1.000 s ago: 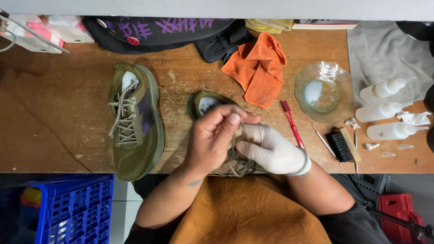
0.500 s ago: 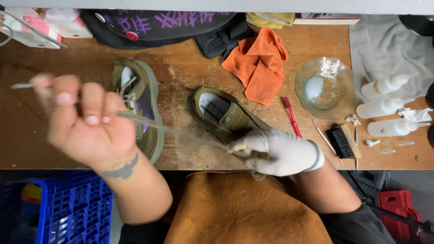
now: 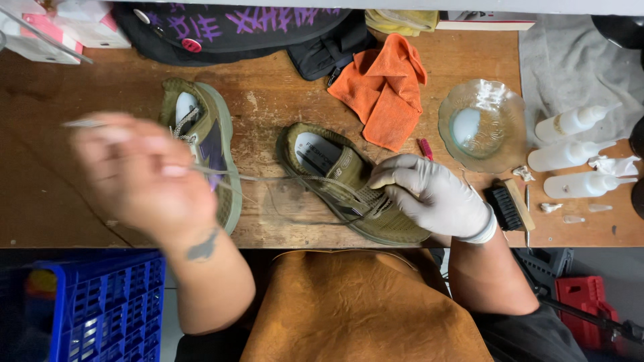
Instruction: The person laces a pair of olive green sneakers on a wooden workbench. They thread the laces through the eyelets, pull them tight, and tie a knot.
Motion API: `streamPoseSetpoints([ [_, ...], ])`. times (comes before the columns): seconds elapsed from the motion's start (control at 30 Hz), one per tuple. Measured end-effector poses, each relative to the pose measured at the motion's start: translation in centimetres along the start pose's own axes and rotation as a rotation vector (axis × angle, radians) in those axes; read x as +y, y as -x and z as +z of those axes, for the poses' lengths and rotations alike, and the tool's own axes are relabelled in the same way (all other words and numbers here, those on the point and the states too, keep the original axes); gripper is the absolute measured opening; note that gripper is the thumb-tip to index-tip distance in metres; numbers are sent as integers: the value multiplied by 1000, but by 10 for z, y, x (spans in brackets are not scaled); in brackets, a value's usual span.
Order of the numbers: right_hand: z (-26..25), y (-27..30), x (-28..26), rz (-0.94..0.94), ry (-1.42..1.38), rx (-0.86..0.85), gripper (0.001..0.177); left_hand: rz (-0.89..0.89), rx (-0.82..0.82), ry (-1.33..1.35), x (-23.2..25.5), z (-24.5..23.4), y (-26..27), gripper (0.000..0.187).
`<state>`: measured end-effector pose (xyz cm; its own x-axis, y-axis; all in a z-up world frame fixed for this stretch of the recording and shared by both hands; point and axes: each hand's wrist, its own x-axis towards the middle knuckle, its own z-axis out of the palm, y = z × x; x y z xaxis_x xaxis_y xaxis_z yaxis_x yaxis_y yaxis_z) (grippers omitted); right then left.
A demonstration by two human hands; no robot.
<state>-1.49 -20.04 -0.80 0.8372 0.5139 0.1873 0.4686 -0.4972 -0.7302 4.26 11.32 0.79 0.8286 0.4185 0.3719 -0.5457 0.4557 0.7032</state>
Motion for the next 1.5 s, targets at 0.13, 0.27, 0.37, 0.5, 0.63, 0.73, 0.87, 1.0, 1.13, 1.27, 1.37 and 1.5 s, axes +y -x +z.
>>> streamPoseSetpoints([
  [0.13,8,20,25,61,124,65,27,-174,-351,-401,-18,39,46,18],
  [0.27,6,23,13,99,82,40,34,-95,-819,-695,-33,55,61,13],
  [0.37,18,33,13,127,126,-11,82,-19,-820,-628,-45,59,50,13],
  [0.5,37,55,24,145,305,-56,122,250,-673,-717,-24,72,2,13],
  [0.63,22,67,27,168,365,-82,119,267,-309,-700,-28,34,-53,16],
  [0.73,8,78,26,167,466,-59,105,101,1,-564,-22,-8,-78,9],
  [0.87,-8,84,26,87,376,-9,91,44,388,-607,-8,-53,-96,21],
  [1.0,-12,79,28,64,301,29,80,138,96,-837,-13,-64,-86,7],
  [1.13,-4,66,33,57,251,11,82,240,-419,-877,-16,12,-22,13],
  [1.27,9,54,35,182,285,86,83,88,-953,-774,-42,52,52,13],
  [1.37,13,46,30,270,262,92,86,295,-1138,-925,-54,62,81,11],
  [1.5,11,41,16,500,194,108,85,524,-1098,-1248,-78,60,110,27],
])
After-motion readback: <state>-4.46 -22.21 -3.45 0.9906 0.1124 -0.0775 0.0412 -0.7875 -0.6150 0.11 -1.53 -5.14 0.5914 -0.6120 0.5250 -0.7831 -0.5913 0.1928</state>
